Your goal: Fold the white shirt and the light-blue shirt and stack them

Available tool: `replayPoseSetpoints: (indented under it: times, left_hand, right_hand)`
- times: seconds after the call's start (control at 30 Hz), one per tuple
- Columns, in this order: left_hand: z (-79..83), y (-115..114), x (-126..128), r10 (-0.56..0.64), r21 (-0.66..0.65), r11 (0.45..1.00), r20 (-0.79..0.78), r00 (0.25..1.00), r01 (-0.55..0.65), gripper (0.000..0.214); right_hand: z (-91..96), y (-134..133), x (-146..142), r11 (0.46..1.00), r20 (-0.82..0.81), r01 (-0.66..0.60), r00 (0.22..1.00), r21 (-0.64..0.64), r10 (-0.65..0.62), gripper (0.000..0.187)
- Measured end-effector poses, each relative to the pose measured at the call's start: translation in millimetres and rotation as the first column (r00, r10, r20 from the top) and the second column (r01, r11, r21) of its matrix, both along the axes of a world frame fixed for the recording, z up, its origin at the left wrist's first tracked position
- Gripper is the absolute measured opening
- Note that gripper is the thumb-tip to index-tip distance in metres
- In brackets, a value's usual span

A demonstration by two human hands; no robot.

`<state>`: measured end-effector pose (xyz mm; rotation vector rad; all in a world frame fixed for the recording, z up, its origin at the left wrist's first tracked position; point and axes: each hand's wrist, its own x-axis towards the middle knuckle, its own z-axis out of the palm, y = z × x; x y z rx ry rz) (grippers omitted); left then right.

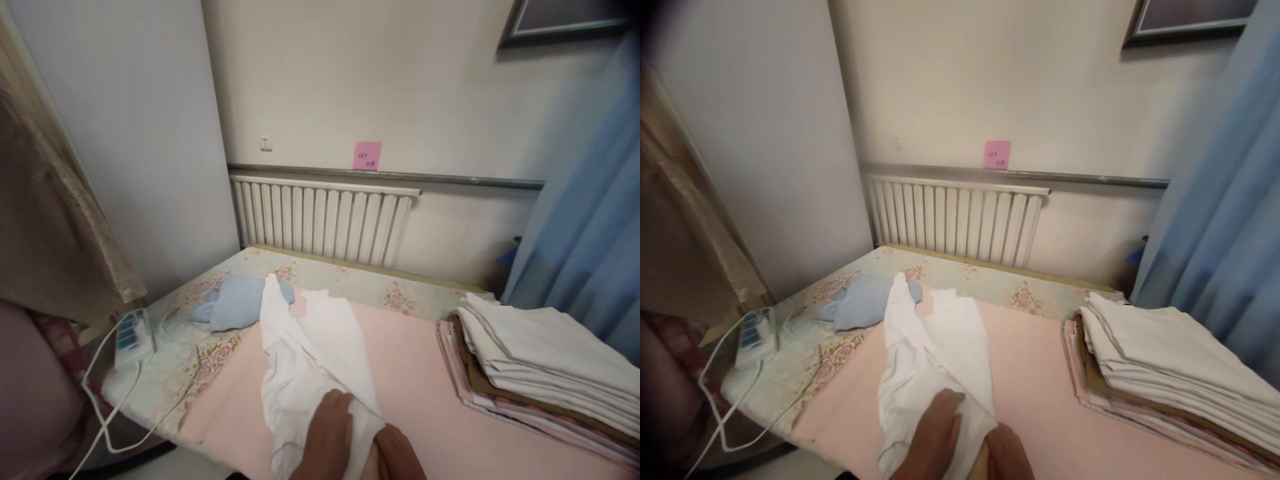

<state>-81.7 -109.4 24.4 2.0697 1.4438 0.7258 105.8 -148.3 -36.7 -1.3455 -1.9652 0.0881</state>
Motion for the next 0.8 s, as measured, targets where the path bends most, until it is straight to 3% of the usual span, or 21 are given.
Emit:
replayPoseSetpoints:
  times: [0.07, 0.17, 0.23, 0.43, 0.53, 0.63, 0.8]
  left_hand:
    - [-13.0, -4, -28, 0.212, 0.066, 0.975, 0.03, 0.977, -0.213, 0.045]
    - [-37.7, -8, -68, 0.488, 0.126, 0.863, 0.048, 0.872, -0.49, 0.047]
    - [-51.2, -11, -88, 0.603, 0.077, 0.793, 0.033, 0.797, -0.604, 0.044]
    - [-65.2, -19, -106, 0.651, -0.25, 0.748, 0.093, 0.754, -0.615, 0.044]
    - [-66.3, -20, -104, 0.715, -0.398, 0.683, 0.19, 0.673, -0.613, 0.048]
    - [-68.5, -21, -101, 0.727, -0.452, 0.671, 0.247, 0.64, -0.588, 0.049]
    - [-70.9, -23, -98, 0.714, -0.471, 0.689, 0.306, 0.63, -0.551, 0.048]
  right_hand:
    - [-1.6, -3, 1, 0.997, -0.092, 0.082, 0.992, -0.012, -0.083, 0.028]
    - [-0.8, -7, 3, 0.974, -0.198, 0.195, 0.956, -0.116, -0.215, 0.027]
    - [1.7, -9, 4, 0.951, -0.243, 0.23, 0.93, -0.205, -0.277, 0.028]
    - [9.9, 4, 5, 0.855, -0.303, 0.288, 0.846, -0.432, -0.438, 0.045]
    - [13.3, 26, 4, 0.775, -0.186, 0.325, 0.853, -0.542, -0.487, 0.051]
    - [15.4, 45, 6, 0.694, -0.065, 0.352, 0.865, -0.628, -0.497, 0.039]
    - [18.4, 44, 11, 0.703, -0.06, 0.323, 0.885, -0.633, -0.461, 0.024]
